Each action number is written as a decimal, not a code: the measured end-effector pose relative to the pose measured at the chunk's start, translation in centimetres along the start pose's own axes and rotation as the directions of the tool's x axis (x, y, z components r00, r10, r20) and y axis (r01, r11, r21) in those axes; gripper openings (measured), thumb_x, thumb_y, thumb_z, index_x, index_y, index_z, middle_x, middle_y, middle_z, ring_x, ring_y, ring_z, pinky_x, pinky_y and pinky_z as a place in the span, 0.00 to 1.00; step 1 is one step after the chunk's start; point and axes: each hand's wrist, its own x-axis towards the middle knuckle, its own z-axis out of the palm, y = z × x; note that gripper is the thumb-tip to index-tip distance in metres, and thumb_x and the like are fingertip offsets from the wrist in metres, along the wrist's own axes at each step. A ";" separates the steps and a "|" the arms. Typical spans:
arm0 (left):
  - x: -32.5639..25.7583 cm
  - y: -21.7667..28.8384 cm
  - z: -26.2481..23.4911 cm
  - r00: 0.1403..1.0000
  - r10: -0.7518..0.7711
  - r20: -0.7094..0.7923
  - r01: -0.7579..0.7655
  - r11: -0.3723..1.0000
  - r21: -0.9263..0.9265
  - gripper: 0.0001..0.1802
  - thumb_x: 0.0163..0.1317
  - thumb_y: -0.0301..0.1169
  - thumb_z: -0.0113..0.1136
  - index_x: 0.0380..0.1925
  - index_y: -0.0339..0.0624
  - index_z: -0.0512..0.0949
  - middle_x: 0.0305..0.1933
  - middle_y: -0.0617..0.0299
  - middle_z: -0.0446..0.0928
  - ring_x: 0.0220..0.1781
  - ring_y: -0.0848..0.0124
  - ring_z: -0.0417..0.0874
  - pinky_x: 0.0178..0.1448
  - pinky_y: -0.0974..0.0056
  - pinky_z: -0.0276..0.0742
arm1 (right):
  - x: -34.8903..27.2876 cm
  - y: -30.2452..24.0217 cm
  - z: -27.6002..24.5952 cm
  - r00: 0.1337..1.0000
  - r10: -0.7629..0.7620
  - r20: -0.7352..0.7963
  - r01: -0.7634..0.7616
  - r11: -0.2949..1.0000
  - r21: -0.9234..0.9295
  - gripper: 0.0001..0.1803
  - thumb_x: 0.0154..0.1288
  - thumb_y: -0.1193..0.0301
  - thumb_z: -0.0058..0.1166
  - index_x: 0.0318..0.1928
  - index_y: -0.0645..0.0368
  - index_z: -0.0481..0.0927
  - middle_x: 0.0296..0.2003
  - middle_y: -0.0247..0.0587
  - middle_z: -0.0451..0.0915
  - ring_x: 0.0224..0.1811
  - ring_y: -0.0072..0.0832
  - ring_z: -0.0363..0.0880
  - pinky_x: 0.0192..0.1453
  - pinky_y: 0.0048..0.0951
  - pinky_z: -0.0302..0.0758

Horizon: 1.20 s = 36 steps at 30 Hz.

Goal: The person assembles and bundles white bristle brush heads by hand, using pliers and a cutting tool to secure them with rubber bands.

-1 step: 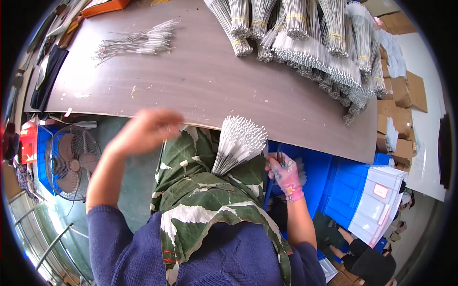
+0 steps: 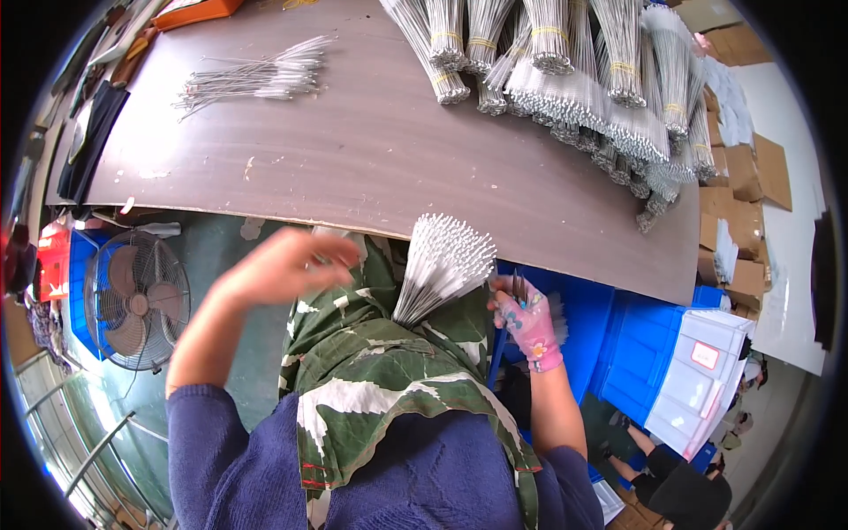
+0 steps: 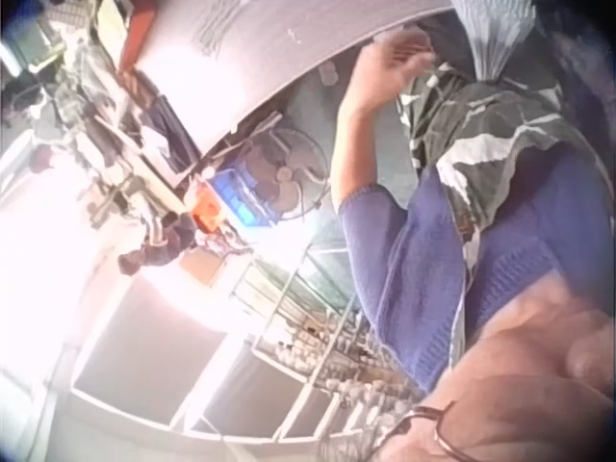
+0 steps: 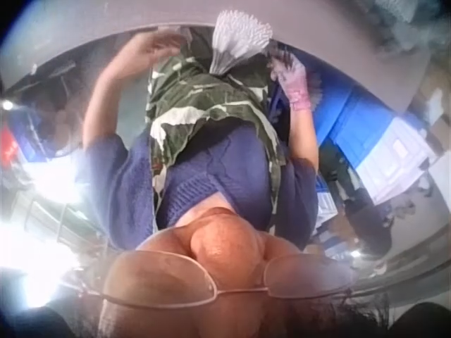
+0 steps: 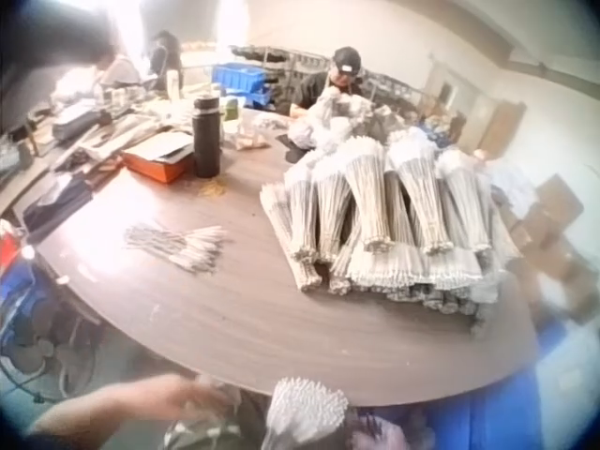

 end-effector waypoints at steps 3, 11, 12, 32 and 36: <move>1.2 -1.6 7.4 0.990 0.060 -0.128 -0.071 0.994 -0.082 0.44 0.48 0.44 0.68 0.61 0.34 0.60 0.56 0.46 0.70 0.58 0.59 0.72 0.59 0.58 0.70 | 0.7 -2.3 2.4 0.976 -0.112 0.184 0.086 0.986 0.143 0.14 0.58 0.78 0.53 0.45 0.65 0.73 0.30 0.35 0.77 0.21 0.19 0.71 0.24 0.19 0.68; 7.6 -1.3 16.8 0.791 -0.014 -0.612 -0.247 0.907 -0.340 0.51 0.35 0.36 0.75 0.60 0.37 0.57 0.52 0.48 0.73 0.55 0.60 0.75 0.59 0.61 0.69 | -0.7 -0.9 6.8 0.940 -0.309 0.148 0.280 0.942 0.184 0.23 0.58 0.80 0.53 0.54 0.61 0.64 0.34 0.36 0.74 0.27 0.20 0.73 0.29 0.22 0.72; 8.0 -1.9 16.9 0.787 -0.017 -0.616 -0.248 0.906 -0.342 0.51 0.35 0.36 0.75 0.60 0.37 0.57 0.52 0.48 0.73 0.55 0.60 0.75 0.59 0.61 0.69 | -1.2 -0.2 7.2 0.912 -0.376 0.166 0.354 0.924 0.148 0.25 0.58 0.80 0.53 0.55 0.60 0.60 0.38 0.37 0.74 0.29 0.20 0.73 0.32 0.23 0.74; 11.5 -8.0 15.9 0.834 0.361 -0.419 -0.540 0.689 -0.482 0.16 0.51 0.23 0.62 0.43 0.41 0.78 0.45 0.63 0.79 0.49 0.74 0.77 0.56 0.66 0.70 | -0.1 -8.0 2.1 0.929 -0.069 0.363 0.135 0.978 -0.161 0.24 0.69 0.50 0.38 0.46 0.58 0.75 0.28 0.29 0.72 0.23 0.12 0.62 0.30 0.13 0.62; 10.4 -6.9 15.2 0.799 0.378 -0.468 -0.553 0.768 -0.323 0.15 0.51 0.23 0.62 0.42 0.40 0.78 0.44 0.62 0.80 0.48 0.74 0.78 0.55 0.67 0.71 | 0.1 -11.1 3.8 0.942 -0.060 0.332 0.178 0.923 -0.340 0.19 0.67 0.57 0.45 0.41 0.61 0.76 0.29 0.30 0.76 0.26 0.17 0.68 0.33 0.19 0.67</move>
